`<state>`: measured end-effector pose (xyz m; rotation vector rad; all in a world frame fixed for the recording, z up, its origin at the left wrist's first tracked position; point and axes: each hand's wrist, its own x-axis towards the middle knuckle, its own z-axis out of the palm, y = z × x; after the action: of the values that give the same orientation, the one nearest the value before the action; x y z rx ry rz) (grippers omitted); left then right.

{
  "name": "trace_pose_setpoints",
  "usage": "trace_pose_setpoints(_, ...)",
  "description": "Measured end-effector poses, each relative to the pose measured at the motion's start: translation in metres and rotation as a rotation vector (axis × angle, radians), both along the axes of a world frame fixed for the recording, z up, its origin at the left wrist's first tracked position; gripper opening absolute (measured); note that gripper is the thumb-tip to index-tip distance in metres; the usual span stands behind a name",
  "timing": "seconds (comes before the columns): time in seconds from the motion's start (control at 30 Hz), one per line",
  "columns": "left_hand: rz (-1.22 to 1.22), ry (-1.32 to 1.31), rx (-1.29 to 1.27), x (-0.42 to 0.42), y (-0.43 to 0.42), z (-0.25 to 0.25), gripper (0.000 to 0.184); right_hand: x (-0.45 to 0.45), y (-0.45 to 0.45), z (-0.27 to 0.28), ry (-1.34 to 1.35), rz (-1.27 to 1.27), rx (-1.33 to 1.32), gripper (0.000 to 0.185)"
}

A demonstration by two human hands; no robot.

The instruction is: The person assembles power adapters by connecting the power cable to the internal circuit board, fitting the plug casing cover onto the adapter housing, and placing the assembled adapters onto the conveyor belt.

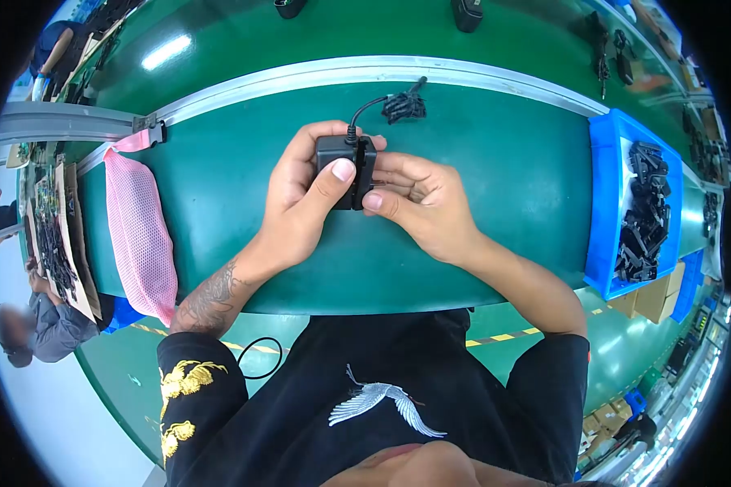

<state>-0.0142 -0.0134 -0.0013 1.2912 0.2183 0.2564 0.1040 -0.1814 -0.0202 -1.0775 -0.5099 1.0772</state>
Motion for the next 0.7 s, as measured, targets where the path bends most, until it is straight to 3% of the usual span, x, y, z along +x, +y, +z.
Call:
trace_pose_setpoints(0.23,0.015,-0.051,0.108,-0.003,-0.008,-0.006,0.043,-0.006,0.001,-0.003,-0.111,-0.052,0.016,0.046)
trace_pose_setpoints(0.43,-0.009,-0.074,0.037,-0.005,-0.009,-0.007,0.044,-0.013,-0.001,0.004,-0.228,-0.102,0.009,0.041)
trace_pose_setpoints(0.6,0.173,-0.051,0.192,-0.01,-0.025,-0.01,0.044,-0.023,0.002,0.008,-0.255,-0.164,-0.003,0.035)
trace_pose_setpoints(0.7,0.283,-0.024,0.327,-0.012,-0.036,-0.012,0.041,-0.026,0.0,0.008,-0.475,-0.124,-0.083,0.032)
